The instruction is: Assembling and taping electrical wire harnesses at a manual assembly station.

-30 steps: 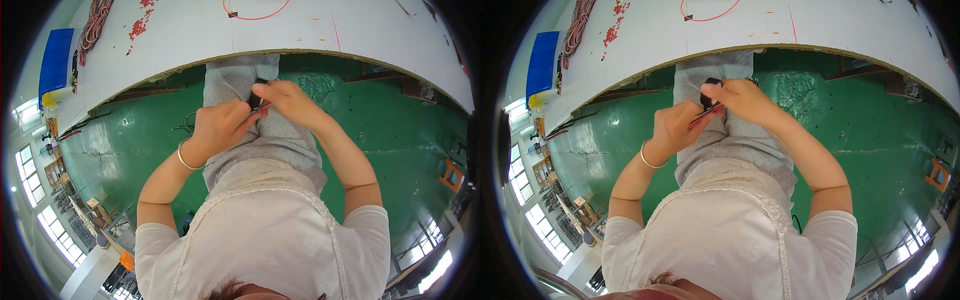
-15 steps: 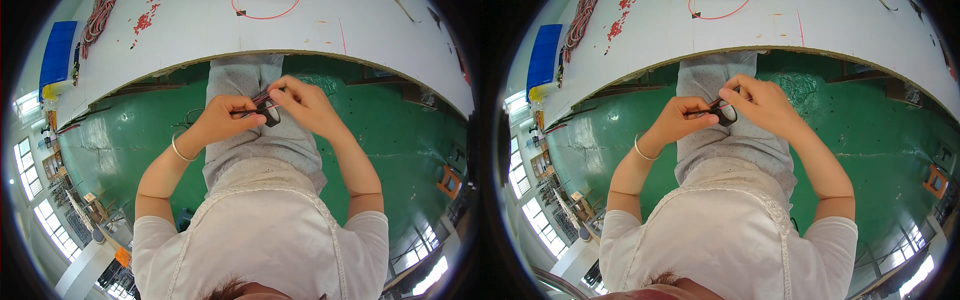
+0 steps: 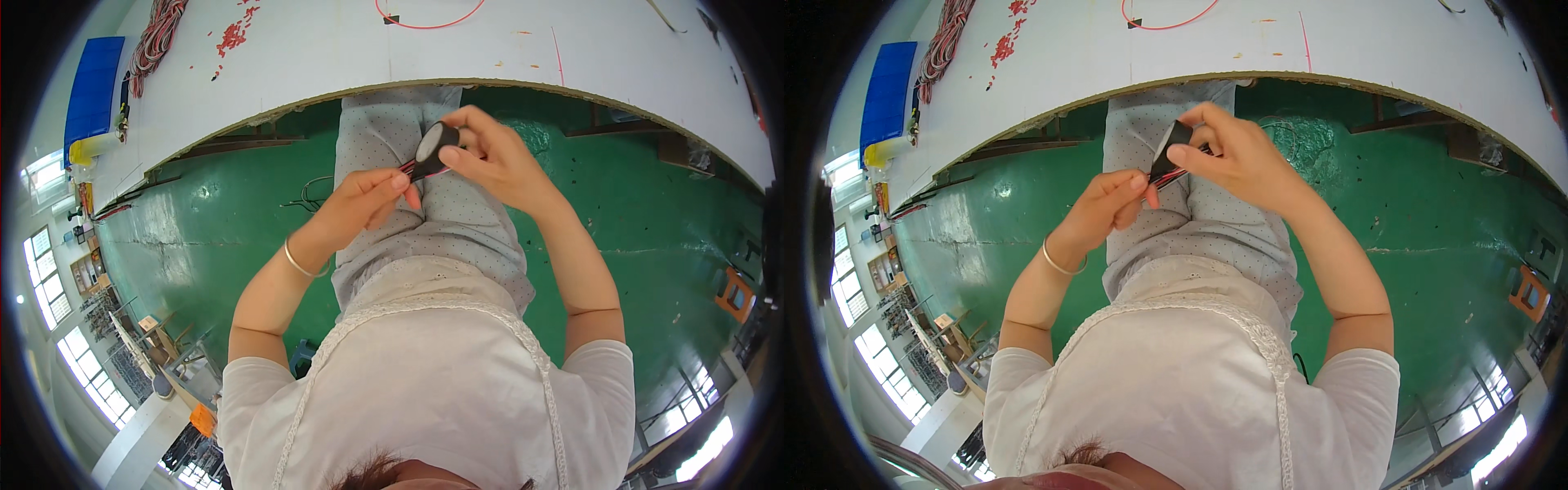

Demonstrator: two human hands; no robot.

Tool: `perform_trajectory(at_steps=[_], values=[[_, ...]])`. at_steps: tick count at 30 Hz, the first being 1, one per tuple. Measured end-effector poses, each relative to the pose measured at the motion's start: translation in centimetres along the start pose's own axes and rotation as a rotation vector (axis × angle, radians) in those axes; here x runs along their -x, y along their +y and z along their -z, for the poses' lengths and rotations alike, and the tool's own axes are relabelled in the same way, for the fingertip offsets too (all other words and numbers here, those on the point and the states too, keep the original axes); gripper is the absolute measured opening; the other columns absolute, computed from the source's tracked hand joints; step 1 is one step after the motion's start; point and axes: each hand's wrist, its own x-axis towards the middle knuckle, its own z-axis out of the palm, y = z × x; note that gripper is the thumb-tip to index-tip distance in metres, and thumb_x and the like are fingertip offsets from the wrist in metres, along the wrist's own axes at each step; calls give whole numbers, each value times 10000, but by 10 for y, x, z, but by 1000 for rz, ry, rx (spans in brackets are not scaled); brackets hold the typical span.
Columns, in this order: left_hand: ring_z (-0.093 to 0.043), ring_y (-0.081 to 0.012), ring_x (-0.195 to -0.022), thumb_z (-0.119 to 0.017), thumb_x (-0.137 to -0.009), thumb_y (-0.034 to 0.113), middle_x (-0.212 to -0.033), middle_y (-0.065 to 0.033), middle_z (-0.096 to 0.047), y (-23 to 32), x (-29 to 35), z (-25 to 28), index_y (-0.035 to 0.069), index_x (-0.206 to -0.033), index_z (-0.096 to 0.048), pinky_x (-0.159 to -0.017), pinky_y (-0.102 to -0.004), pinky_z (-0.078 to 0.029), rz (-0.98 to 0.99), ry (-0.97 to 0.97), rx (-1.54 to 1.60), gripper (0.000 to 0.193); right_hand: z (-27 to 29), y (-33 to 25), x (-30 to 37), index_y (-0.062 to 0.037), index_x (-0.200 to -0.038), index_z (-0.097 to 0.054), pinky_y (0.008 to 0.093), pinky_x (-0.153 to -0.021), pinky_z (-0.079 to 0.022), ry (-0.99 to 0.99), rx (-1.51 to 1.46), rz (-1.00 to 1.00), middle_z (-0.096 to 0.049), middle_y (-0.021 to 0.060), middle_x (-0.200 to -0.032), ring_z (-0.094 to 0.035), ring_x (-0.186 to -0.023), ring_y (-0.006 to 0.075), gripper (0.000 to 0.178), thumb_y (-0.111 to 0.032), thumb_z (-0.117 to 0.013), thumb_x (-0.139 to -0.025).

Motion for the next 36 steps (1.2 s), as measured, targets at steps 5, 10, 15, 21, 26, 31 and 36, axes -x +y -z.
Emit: perform_trajectory(at_steps=[5, 10, 15, 21, 26, 31, 36], values=[[-252, -37, -522, -456, -1074, 274, -607, 78, -351, 2, -5, 8, 60, -1064, -611, -484, -240, -216, 121, -137, 119, 264, 8, -13, 9, -69, -1124, -629, 239, -603, -354, -126, 40, 215, -613, -9, -983, -445, -748, 62, 468, -116, -821, -700], [-402, -66, -621, -461, -1061, 237, -696, 39, -449, 3, -16, 8, 46, -1033, -577, -554, -257, -357, -367, -78, -713, 225, 9, -5, 13, -115, -1130, -676, 285, -706, -474, -254, 378, 567, -649, 30, -1142, -617, -914, 146, 537, -110, -847, -621], [-502, -141, -629, -621, -968, 170, -735, -29, -568, 22, -10, -9, 48, -976, -599, -588, -307, -433, -253, 113, -619, 124, 9, -4, 13, -78, -1115, -661, 281, -657, -459, 21, 255, 100, -682, 62, -1036, -594, -834, 136, 364, -271, -763, -823], [-496, -180, -560, -743, -847, 129, -708, -46, -536, 17, -17, -27, 67, -882, -639, -494, -293, -404, -923, 386, -1319, 127, -7, 7, -4, -33, -1151, -621, 264, -657, -417, -167, -74, -341, -673, 50, -908, -552, -750, 100, 462, -451, -629, -954], [-455, -104, -541, -668, -944, 180, -620, 25, -453, -1, -16, -17, 74, -904, -653, -470, -249, -346, -591, 256, -797, 115, -8, 16, 0, -79, -1247, -584, 224, -555, -342, -54, -360, 78, -655, -21, -983, -440, -690, 26, 399, -231, -724, -906], [-378, -15, -588, -565, -1030, 277, -649, 89, -458, 17, -10, 9, 73, -947, -666, -498, -198, -277, 170, -223, 212, 242, 12, -4, 17, -130, -1304, -597, 229, -580, -321, -215, 46, 313, -647, -41, -1112, -461, -763, 42, 637, -19, -742, -694], [-360, -15, -576, -601, -1011, 306, -737, 64, -587, 26, -11, -7, 79, -952, -675, -500, -226, -286, -4, -20, -150, 246, 21, -18, 21, -125, -1262, -647, 252, -697, -432, -258, 184, 407, -652, 13, -1208, -545, -904, 101, 520, -83, -709, -748]])
